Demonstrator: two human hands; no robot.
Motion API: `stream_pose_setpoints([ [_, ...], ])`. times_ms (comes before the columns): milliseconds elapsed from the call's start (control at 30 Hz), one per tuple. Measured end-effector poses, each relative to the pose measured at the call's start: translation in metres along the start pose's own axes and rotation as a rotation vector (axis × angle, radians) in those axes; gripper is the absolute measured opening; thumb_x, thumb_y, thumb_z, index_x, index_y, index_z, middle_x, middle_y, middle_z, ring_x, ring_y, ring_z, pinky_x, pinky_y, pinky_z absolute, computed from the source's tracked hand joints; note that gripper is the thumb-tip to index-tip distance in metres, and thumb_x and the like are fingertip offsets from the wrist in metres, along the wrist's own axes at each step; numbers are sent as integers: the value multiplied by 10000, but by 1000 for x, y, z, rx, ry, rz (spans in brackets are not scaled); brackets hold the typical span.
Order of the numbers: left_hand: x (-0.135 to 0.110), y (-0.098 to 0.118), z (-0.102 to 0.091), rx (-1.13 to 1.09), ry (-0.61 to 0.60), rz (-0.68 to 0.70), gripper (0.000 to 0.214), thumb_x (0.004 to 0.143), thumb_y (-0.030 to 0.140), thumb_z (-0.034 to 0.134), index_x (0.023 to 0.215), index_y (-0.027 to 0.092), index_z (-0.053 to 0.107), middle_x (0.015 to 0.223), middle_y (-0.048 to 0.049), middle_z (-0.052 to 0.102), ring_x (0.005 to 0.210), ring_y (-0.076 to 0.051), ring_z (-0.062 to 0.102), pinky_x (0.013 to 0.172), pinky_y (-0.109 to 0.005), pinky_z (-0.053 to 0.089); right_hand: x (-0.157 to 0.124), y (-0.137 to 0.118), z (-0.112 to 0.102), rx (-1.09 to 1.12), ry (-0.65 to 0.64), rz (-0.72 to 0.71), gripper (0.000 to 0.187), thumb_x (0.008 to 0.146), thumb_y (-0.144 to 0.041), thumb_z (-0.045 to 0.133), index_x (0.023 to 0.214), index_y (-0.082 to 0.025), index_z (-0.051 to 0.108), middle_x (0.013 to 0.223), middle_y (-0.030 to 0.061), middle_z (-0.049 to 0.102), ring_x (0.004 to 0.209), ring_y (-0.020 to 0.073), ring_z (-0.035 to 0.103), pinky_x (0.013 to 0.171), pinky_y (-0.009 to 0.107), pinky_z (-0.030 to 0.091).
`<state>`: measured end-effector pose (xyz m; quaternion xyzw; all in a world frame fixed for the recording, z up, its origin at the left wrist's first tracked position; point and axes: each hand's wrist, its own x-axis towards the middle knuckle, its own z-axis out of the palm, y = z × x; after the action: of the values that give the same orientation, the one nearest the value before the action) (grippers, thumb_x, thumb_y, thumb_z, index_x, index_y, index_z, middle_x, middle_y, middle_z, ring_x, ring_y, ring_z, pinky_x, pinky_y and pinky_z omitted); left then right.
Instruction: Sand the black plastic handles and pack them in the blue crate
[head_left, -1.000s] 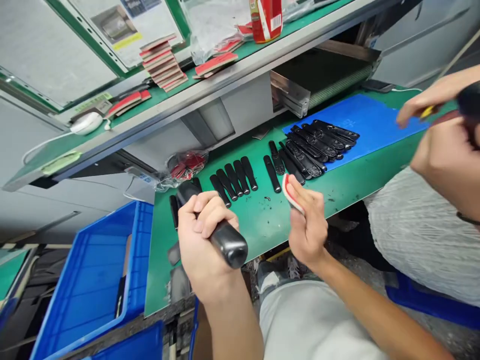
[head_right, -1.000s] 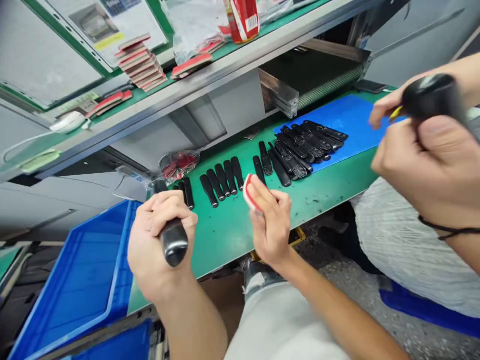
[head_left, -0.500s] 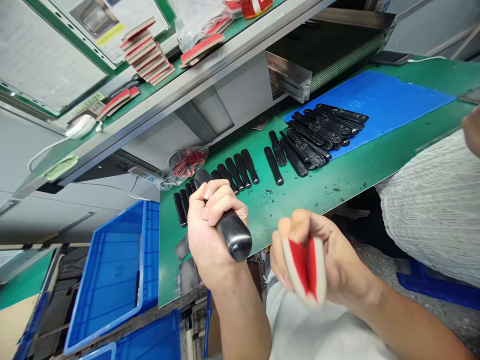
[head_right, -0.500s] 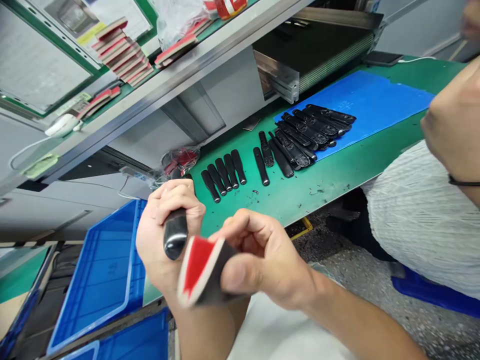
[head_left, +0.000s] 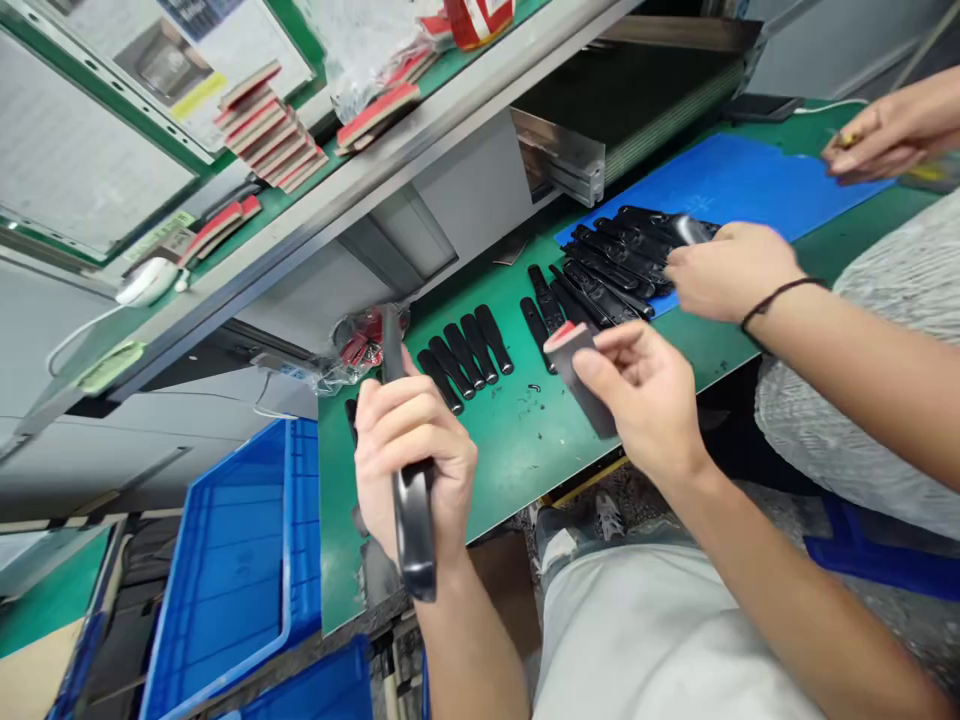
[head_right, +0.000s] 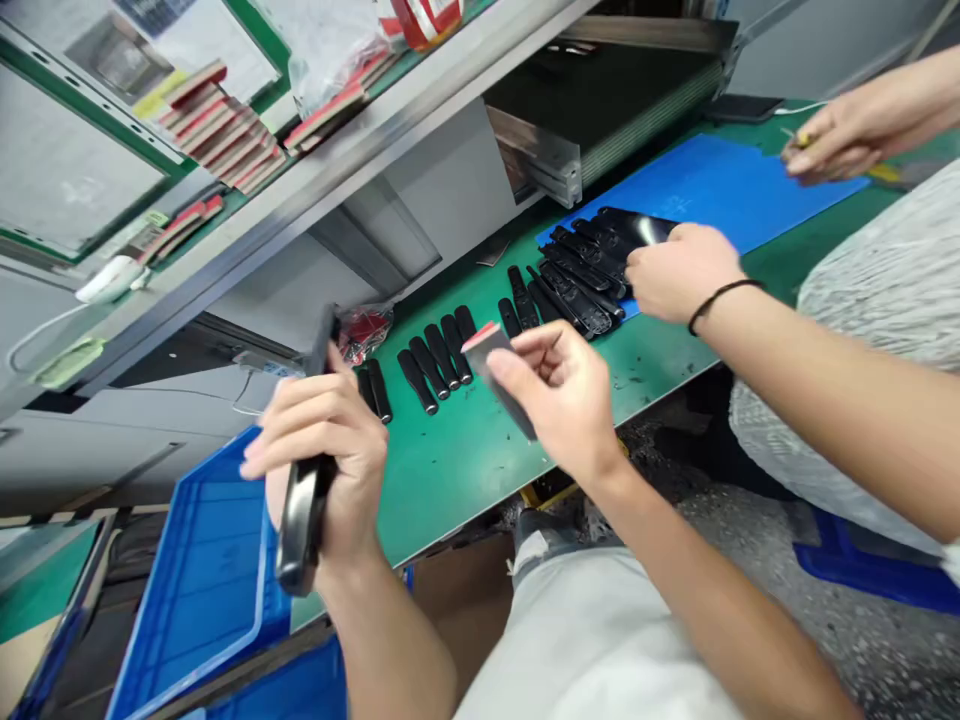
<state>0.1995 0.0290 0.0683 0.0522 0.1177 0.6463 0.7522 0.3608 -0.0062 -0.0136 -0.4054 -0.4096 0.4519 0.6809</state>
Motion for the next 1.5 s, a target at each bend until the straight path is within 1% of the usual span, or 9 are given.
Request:
stream_pose_setpoints([
  [200, 9, 12, -30, 49, -44, -105, 285, 981, 425, 545, 1105, 172, 586, 787, 69, 703, 481, 21, 552, 411, 14, 373, -17, 11, 7, -18, -333, 1, 533, 961, -597, 478, 1383, -276, 534, 1396, 88, 576, 1138, 214, 627, 921, 343, 556],
  [333, 16, 16, -47, 59, -45, -141, 296, 961, 446, 567, 954, 154, 620, 751, 72, 681, 441, 39, 539, 386, 34, 346, -30, 19, 7, -263, -514, -368, 438, 1040, -428, 388, 1439, -281, 493, 1540, 65, 453, 1350, 246, 488, 1103, 438, 412],
  [633, 21, 20, -56, 137, 16, -91, 342, 988, 306, 561, 683, 175, 480, 617, 88, 576, 357, 50, 414, 317, 14, 253, -17, 21, 30, -488, -468, -882, 412, 1000, -160, 468, 1409, -124, 500, 1465, 101, 549, 1236, 197, 598, 926, 418, 502],
  [800, 29, 30, -60, 162, 44, -68, 359, 1011, 292, 511, 682, 177, 430, 636, 80, 572, 360, 51, 404, 319, 19, 261, -35, 34, 56, -454, -783, -1059, 306, 997, -292, 463, 1084, -203, 742, 1289, -62, 692, 795, 104, 653, 545, 293, 478],
  [933, 35, 41, -68, 95, 65, -84, 362, 1004, 283, 527, 676, 183, 412, 615, 88, 562, 350, 47, 418, 299, 9, 254, -22, 39, 69, -493, -658, -928, 312, 994, -260, 460, 1198, -195, 687, 1337, -22, 659, 889, 156, 670, 647, 347, 515],
  [1067, 44, 63, -88, 158, 135, -58, 329, 995, 257, 543, 697, 181, 427, 636, 90, 541, 363, 42, 405, 313, -15, 275, -6, 44, 87, -450, -818, -928, 374, 1026, -279, 367, 1168, -170, 695, 1321, -43, 668, 764, 128, 632, 586, 317, 487],
  [1267, 105, 125, -166, 1324, 599, 321, 300, 1009, 389, 441, 1282, 268, 476, 762, 41, 567, 596, -71, 564, 568, -156, 484, -12, 77, 91, -518, -957, -726, 289, 1009, -365, 452, 1069, -223, 697, 1193, -70, 742, 686, 140, 625, 572, 309, 488],
  [1367, 142, 137, -212, 1550, 724, 330, 658, 949, 301, 533, 1527, 240, 223, 950, -48, 648, 877, -185, 663, 773, -303, 535, -20, 96, 75, -552, -708, -392, 330, 999, -241, 482, 1316, -229, 574, 1309, 41, 688, 1031, 172, 689, 850, 330, 541],
  [1500, 173, 123, -247, 1886, 808, 311, 642, 890, 293, 573, 1486, 138, 392, 1264, -220, 575, 1210, -380, 544, 1003, -535, 422, -22, 112, 60, -494, -470, -226, 402, 989, -267, 499, 1376, -370, 530, 1263, 34, 711, 1003, 204, 710, 790, 356, 598],
])
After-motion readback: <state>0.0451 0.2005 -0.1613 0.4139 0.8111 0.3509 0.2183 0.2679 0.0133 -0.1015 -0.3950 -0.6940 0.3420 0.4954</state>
